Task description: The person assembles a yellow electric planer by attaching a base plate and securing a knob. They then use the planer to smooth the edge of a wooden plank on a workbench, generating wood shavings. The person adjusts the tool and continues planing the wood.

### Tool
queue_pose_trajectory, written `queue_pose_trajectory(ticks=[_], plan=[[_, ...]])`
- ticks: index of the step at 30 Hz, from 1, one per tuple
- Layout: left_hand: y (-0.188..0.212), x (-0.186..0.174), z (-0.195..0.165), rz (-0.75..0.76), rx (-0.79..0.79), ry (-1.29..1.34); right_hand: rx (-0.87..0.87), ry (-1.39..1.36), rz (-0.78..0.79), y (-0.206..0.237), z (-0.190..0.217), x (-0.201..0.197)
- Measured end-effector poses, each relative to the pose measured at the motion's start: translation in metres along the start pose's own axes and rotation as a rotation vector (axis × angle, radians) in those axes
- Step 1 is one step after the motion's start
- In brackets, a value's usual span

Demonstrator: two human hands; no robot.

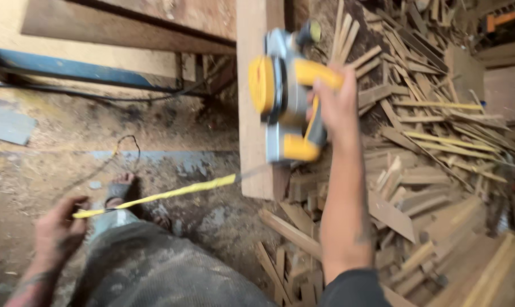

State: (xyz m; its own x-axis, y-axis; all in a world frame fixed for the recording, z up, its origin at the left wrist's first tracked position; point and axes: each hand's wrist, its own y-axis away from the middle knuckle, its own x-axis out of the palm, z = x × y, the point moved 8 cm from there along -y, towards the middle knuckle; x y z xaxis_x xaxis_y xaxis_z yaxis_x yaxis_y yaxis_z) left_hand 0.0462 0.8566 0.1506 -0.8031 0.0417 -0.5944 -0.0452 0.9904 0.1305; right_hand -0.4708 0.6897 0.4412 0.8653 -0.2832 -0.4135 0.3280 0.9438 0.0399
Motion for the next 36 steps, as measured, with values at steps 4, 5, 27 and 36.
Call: queue_pose_trajectory(ticks=[4,5,27,36], plan=[[0.004,0.003,0.016,0.083,-0.017,-0.038,0.185,0.160,-0.141,0.184,-0.024,-0.033],[0.004,0.012,0.017,0.135,-0.001,-0.065,0.199,0.099,-0.133,0.233,-0.028,-0.037],[-0.015,0.047,0.018,0.237,-0.201,0.090,0.048,0.073,-0.139,0.037,-0.019,-0.012],[-0.064,0.035,-0.027,0.252,-0.165,0.076,-0.016,-0.046,-0.098,-0.163,-0.013,0.020]])
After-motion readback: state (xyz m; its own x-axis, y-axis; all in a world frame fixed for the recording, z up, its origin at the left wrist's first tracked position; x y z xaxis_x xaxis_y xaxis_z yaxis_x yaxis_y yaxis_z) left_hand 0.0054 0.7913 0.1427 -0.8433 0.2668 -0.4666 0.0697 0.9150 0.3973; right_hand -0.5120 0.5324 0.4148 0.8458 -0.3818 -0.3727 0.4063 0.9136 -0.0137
